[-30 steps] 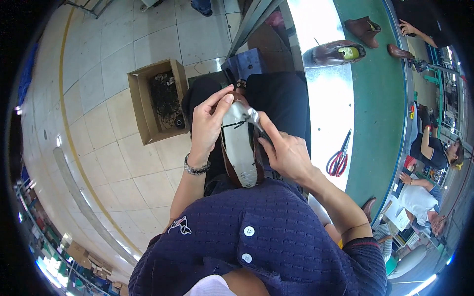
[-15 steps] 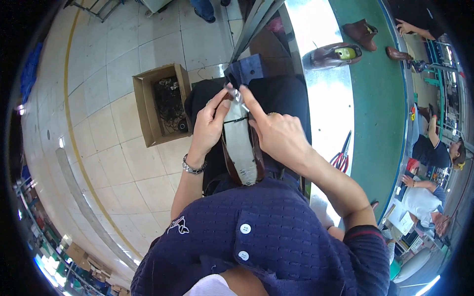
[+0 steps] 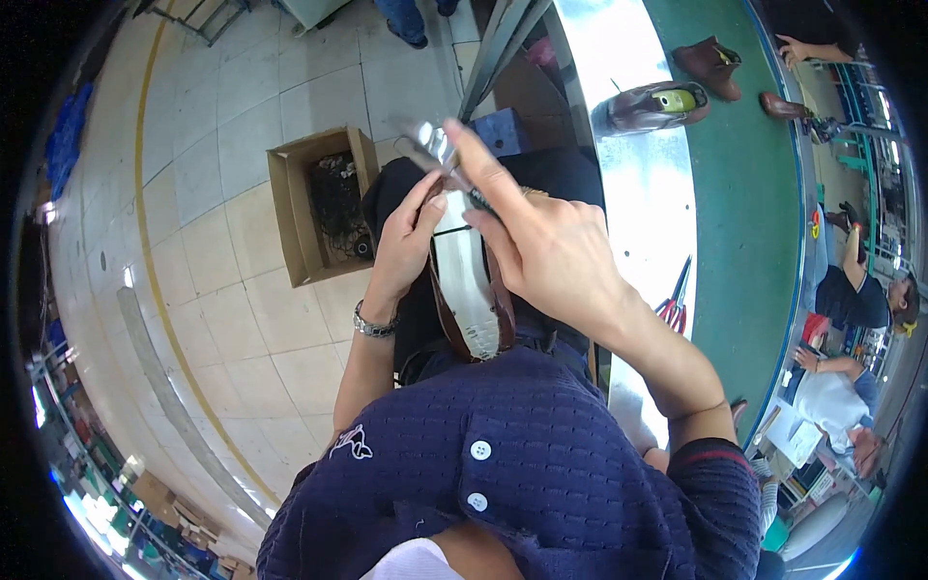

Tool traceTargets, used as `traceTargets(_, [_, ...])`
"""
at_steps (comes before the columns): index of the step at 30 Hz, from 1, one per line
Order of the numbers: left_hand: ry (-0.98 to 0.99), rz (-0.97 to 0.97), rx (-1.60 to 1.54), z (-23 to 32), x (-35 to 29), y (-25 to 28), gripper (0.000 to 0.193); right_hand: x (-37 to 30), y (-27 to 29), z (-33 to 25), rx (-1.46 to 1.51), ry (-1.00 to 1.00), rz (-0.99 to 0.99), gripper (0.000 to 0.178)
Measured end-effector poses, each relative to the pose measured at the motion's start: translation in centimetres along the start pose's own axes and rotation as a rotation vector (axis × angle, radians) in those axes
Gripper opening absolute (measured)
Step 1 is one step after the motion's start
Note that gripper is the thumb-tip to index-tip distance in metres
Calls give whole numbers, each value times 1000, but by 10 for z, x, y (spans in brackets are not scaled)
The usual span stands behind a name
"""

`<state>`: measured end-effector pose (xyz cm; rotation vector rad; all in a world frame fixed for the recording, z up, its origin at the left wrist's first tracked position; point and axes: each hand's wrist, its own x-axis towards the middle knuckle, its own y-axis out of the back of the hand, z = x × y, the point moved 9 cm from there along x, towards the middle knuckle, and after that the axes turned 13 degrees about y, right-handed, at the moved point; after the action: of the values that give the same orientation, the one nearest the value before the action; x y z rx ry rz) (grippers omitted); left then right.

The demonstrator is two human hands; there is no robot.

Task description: Performing various shoe assembly and finishing tasks on a production line, including lasting and trimming.

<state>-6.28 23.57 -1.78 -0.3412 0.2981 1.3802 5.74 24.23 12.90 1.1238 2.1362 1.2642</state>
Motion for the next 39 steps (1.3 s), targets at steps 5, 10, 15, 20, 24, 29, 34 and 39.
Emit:
traceTargets(5, [80,-87,-34,1,-1,-6,46,-10,-50,22,-152,-19,-232,70])
traceTargets(10, [-18,189,180,8,-25,3,48,8,4,0,-45,55,-101,70])
traceTargets(15, [162,128,-45,-15,-25,1,69,-15,32,9,311,-17,367,62])
traceTargets(20, [228,-121,-255,-26,-39,-29,90,-57,-3,35,522,-315,209,64])
traceTargets(24, [-30,274,141,6,-33,6,75,-85,-31,51,656,-387,72,64])
traceTargets(29, [-152,225,296,40,-4,16,35,-76,-62,31,1243,-536,-120,66])
traceTargets(34, [-224,399,467,46,-8,9,20,-64,-72,32,1295,-643,-284,60])
traceTargets(39, [-283,504,370,48,-11,16,18,-47,-78,30,1406,-715,-138,51])
